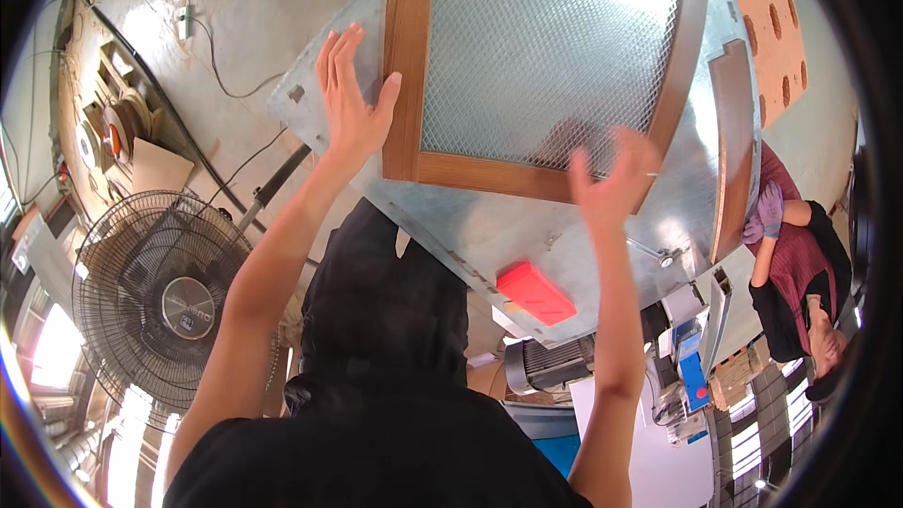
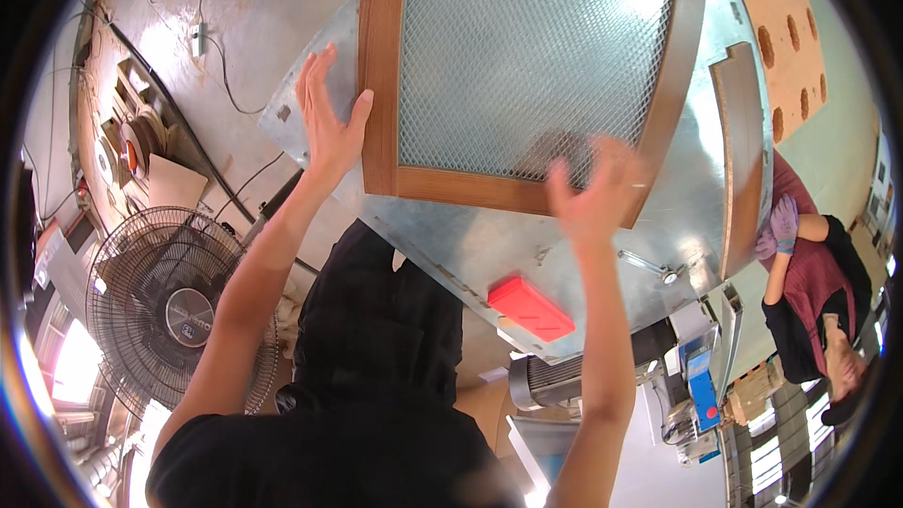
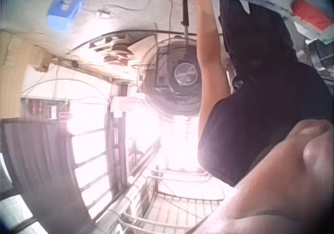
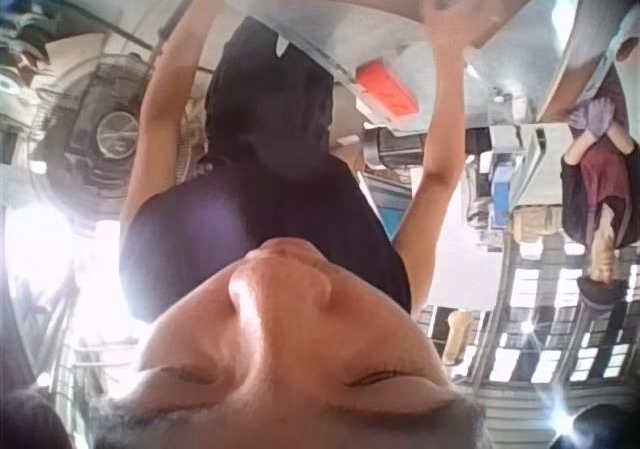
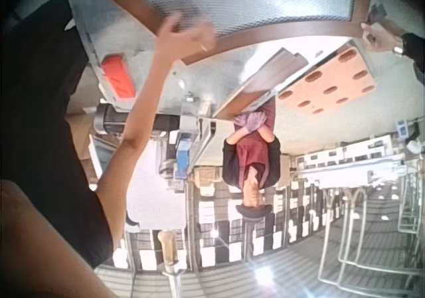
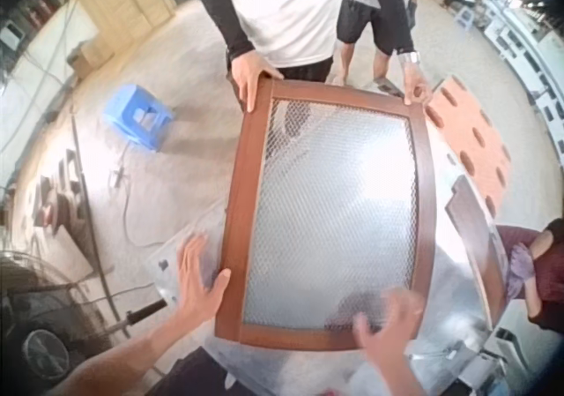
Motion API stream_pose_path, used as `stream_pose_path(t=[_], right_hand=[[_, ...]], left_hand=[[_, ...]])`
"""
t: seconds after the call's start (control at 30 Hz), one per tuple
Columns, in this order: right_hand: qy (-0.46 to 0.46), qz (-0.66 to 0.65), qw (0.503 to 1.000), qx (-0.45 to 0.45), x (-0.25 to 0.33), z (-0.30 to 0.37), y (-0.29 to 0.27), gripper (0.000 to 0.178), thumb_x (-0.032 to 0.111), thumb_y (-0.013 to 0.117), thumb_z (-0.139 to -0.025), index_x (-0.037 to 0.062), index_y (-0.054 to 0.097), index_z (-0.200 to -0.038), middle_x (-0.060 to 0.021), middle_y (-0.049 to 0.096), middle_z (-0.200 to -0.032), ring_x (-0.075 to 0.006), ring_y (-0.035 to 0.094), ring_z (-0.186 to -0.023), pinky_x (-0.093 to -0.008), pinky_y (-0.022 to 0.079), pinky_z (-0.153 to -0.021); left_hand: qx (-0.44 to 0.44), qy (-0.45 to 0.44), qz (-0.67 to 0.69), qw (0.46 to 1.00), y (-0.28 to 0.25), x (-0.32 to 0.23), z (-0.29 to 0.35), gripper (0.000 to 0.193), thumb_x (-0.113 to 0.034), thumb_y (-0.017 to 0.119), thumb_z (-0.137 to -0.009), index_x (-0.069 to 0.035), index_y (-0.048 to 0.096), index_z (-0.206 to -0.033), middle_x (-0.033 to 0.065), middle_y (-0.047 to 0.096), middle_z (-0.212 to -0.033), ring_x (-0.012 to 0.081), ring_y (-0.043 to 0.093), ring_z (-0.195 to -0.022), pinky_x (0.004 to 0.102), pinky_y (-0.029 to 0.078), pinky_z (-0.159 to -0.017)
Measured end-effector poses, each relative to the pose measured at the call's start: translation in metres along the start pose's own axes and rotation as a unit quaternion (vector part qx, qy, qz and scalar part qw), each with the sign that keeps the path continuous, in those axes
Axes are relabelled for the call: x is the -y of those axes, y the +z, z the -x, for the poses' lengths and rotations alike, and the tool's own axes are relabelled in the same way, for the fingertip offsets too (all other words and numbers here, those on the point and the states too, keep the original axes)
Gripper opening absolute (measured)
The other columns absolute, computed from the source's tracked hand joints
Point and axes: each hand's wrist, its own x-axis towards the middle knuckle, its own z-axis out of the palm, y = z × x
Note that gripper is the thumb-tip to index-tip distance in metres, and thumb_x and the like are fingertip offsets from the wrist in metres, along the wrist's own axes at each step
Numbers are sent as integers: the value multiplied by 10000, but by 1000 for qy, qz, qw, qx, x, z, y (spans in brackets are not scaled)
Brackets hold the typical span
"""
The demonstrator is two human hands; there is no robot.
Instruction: The person assembles a wooden frame with a mesh screen by hand, fitting wood slats together around the mesh while being assisted by others who hold the components in place.
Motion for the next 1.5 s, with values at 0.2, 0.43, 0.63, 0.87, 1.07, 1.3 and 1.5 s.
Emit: stream_pose_path(t=[0.2, 0.43, 0.63, 0.87, 1.07, 1.3, 1.5], right_hand=[[-109, 2, 978, 175, 94, 63, 34, 723, 407, 859, -795, 117, 611, -1409, -83, 540, -1317, -317, 512, -1245, -573, 390, -1132], [-119, 26, 984, 133, 94, 52, 43, 631, 385, 856, -775, 121, 693, -1325, -44, 584, -1223, -277, 534, -1185, -554, 454, -1066], [-94, 2, 987, 128, 103, 54, 41, 627, 322, 881, -759, 92, 703, -1315, -37, 585, -1215, -304, 537, -1143, -514, 435, -1033], [-105, -53, 984, 131, 94, 50, 46, 647, 282, 901, -725, 74, 709, -1306, -29, 598, -1193, -309, 531, -1111, -487, 453, -950], [-85, -57, 989, 103, 96, 59, 51, 645, 273, 901, -739, 107, 699, -1329, -52, 577, -1231, -335, 525, -1139, -497, 458, -978], [-58, -52, 990, 117, 105, 61, 45, 677, 288, 895, -772, 117, 658, -1382, -82, 552, -1312, -374, 515, -1211, -540, 430, -1078], [39, -58, 996, 55, 82, 57, 7, 711, 284, 901, -785, 96, 619, -1410, -146, 550, -1397, -369, 512, -1297, -527, 406, -1124]], left_hand=[[46, 24, -35, 998, 9, -12, 30, 582, -272, 661, -984, -108, 507, -1521, 125, 442, -1634, 397, 314, -1539, 585, 212, -1259], [56, 28, -73, 995, 8, -9, 34, 509, -304, 641, -1021, -187, 548, -1508, 89, 417, -1671, 375, 300, -1550, 622, 164, -1262], [42, 18, -71, 996, 11, -9, 39, 464, -297, 600, -1044, -207, 562, -1498, 97, 425, -1662, 371, 308, -1542, 610, 164, -1265], [-4, 39, -39, 998, 19, -10, 40, 434, -189, 556, -1031, -193, 598, -1463, 124, 460, -1617, 375, 369, -1494, 602, 207, -1253], [-6, 28, -38, 999, 19, -8, 41, 423, -182, 560, -1028, -160, 586, -1450, 114, 464, -1612, 377, 383, -1485, 593, 220, -1253], [-36, 37, 5, 999, 18, -4, 39, 428, -142, 594, -1006, -72, 566, -1427, 107, 542, -1543, 391, 405, -1468, 545, 247, -1253], [-7, -65, -2, 998, 1, -19, 60, 563, -200, 694, -957, -56, 516, -1471, 150, 574, -1475, 384, 452, -1384, 522, 321, -1180]])
